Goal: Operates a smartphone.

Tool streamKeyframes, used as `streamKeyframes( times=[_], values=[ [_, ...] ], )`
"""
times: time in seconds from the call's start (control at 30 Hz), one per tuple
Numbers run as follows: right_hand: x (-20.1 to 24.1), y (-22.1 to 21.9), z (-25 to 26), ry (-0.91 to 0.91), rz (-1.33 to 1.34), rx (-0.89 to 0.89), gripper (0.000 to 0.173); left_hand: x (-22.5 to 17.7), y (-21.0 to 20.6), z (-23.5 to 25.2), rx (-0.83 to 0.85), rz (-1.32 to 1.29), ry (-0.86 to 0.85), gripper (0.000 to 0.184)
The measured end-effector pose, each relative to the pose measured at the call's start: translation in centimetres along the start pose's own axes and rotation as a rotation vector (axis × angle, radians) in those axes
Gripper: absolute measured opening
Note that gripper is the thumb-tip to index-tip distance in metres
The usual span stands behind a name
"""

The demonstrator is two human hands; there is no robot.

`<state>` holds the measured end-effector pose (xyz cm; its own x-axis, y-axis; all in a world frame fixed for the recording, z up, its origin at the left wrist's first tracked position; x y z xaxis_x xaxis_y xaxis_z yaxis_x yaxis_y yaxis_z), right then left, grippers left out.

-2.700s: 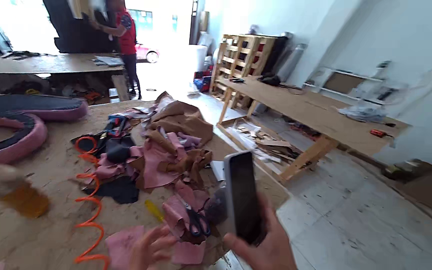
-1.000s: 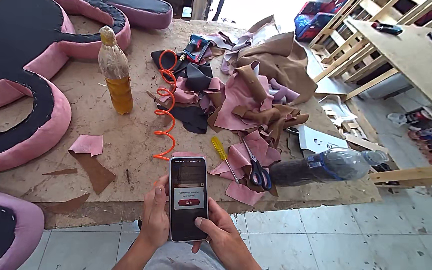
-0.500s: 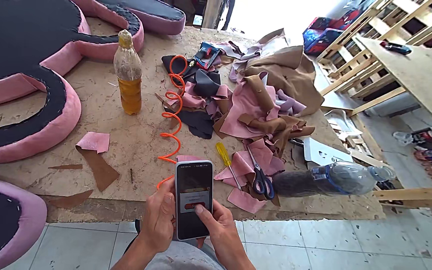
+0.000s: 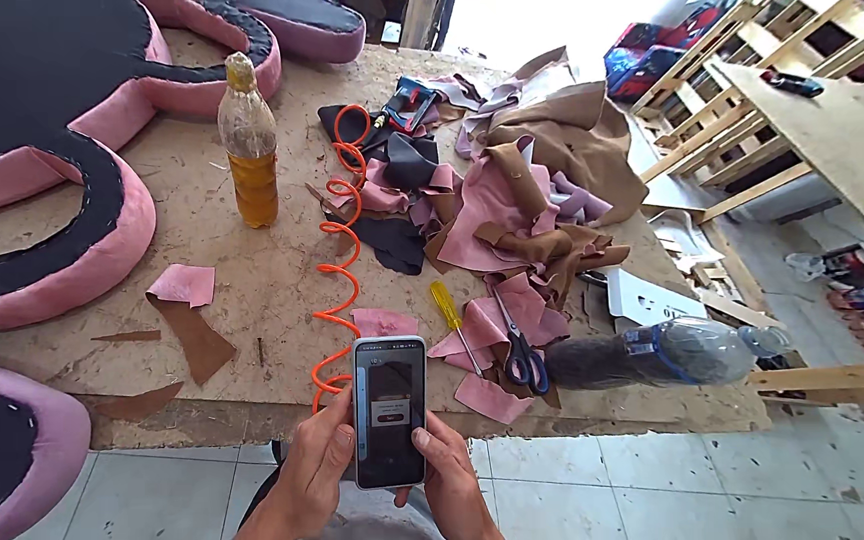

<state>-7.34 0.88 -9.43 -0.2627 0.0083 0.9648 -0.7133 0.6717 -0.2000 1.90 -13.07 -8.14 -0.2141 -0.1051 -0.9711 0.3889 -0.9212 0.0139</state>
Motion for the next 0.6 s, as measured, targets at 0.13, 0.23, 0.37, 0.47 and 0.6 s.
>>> streamKeyframes(
  times=[0.13,0.23,0.37,0.47,0.6],
  values=[
    [-0.2,-0.1,-0.2,-0.014,0.013,0.014,0.041,-0.1,0.0,0.2,0.019,0.021,-0.004,0.084],
    [-0.3,-0.3,-0.4,-0.024,0.015,0.041,0.038,0.0,0.2,0.2,0.007,0.024,-0.001,0.083],
    [-0.2,-1.0,-0.8,-0.051,0.026,0.183,0.053,0.4,0.7,0.1,-0.042,-0.033,0.043,0.082],
    [0.0,-1.7,-1.4,-0.087,0.027,0.277,0.076,0.5,1.0,0.3,-0.075,-0.053,0.065,0.083],
    [-0.1,-1.9,-1.6,-0.107,-0.001,0.271,0.072,0.7,1.0,0.1,-0.089,-0.085,0.073,0.082]
  ],
)
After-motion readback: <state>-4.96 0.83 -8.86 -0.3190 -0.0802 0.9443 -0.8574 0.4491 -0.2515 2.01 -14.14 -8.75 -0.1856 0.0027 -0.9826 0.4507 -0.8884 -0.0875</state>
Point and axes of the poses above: each hand's wrist, its own z-axis towards the middle knuckle, its own y-axis out of the back of the hand, x = y × z, the point moved 8 cm from there along z, towards the middle knuckle, and after that the axes turned 6 degrees about -z, right-handed, at the moved point
